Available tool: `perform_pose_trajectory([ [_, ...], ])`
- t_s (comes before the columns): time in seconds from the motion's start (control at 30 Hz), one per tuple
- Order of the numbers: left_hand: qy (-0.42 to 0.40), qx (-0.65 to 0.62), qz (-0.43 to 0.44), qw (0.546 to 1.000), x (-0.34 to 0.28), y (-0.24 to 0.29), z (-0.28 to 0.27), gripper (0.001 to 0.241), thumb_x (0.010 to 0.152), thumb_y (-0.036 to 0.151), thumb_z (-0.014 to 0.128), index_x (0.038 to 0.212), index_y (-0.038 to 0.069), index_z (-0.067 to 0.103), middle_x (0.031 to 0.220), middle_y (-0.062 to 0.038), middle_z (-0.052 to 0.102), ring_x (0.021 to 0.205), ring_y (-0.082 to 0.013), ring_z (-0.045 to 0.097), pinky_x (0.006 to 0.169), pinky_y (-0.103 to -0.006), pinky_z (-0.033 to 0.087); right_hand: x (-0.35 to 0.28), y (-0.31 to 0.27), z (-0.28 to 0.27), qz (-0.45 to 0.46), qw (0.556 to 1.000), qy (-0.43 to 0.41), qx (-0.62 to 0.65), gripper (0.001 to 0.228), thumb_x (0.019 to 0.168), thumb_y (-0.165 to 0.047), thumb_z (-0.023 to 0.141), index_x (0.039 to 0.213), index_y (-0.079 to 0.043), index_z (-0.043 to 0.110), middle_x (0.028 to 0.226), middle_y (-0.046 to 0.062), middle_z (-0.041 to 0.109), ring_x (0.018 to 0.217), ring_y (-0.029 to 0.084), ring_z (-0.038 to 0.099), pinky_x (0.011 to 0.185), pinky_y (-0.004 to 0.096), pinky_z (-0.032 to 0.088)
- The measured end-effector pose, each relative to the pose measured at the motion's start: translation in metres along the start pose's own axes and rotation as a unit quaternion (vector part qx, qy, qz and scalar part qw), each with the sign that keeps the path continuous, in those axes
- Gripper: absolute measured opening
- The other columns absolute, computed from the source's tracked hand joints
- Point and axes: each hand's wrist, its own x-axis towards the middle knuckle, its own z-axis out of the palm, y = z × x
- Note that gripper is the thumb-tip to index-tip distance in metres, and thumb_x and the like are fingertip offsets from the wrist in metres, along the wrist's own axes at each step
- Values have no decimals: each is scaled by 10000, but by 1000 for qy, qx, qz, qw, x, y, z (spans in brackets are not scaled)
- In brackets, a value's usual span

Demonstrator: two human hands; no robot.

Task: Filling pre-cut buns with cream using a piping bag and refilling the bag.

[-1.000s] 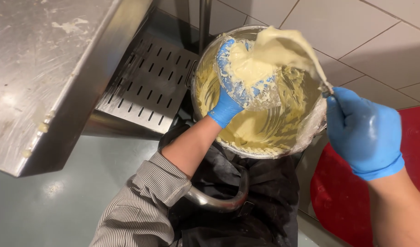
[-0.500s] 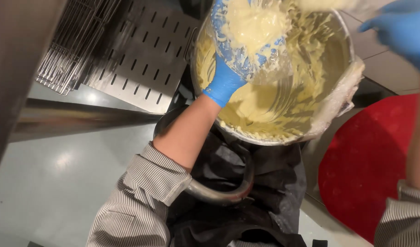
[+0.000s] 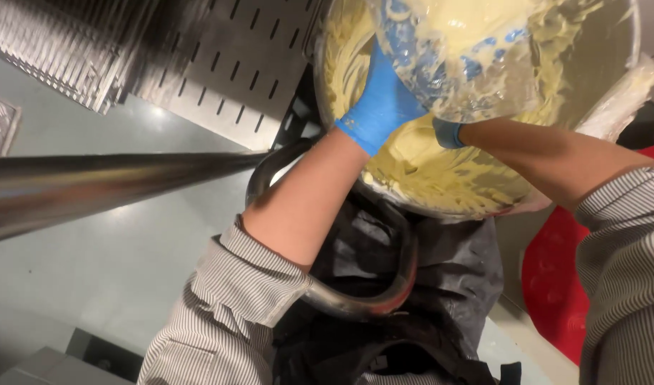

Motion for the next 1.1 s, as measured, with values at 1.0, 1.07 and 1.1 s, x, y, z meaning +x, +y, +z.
perform_pose_trajectory([
  [1.0, -44, 736, 359, 573, -21, 11, 70, 823, 915, 261, 840, 1524, -14, 361, 1480, -167, 540, 1370, -280, 533, 1222, -400, 393, -307, 58, -138, 73, 875, 402, 261, 304, 980, -117, 567, 1199, -10, 749, 684, 191, 587, 575, 237, 532, 556, 396, 437],
  [1.07, -43, 737, 348, 578, -21, 8, 68, 845, 921, 261, 837, 1549, -6, 340, 1507, -165, 531, 1400, -271, 520, 1249, -394, 374, -323, 41, -136, 55, 826, 483, 286, 307, 976, -73, 549, 1199, 16, 741, 702, 182, 568, 574, 178, 482, 516, 364, 382],
  [1.1, -40, 732, 326, 597, -22, 6, 69, 861, 907, 264, 841, 1549, -5, 334, 1510, -170, 523, 1400, -271, 514, 1242, -390, 374, -326, 40, -130, 57, 800, 498, 329, 279, 983, -48, 528, 1161, 18, 733, 718, 151, 556, 578, 138, 466, 514, 341, 349],
])
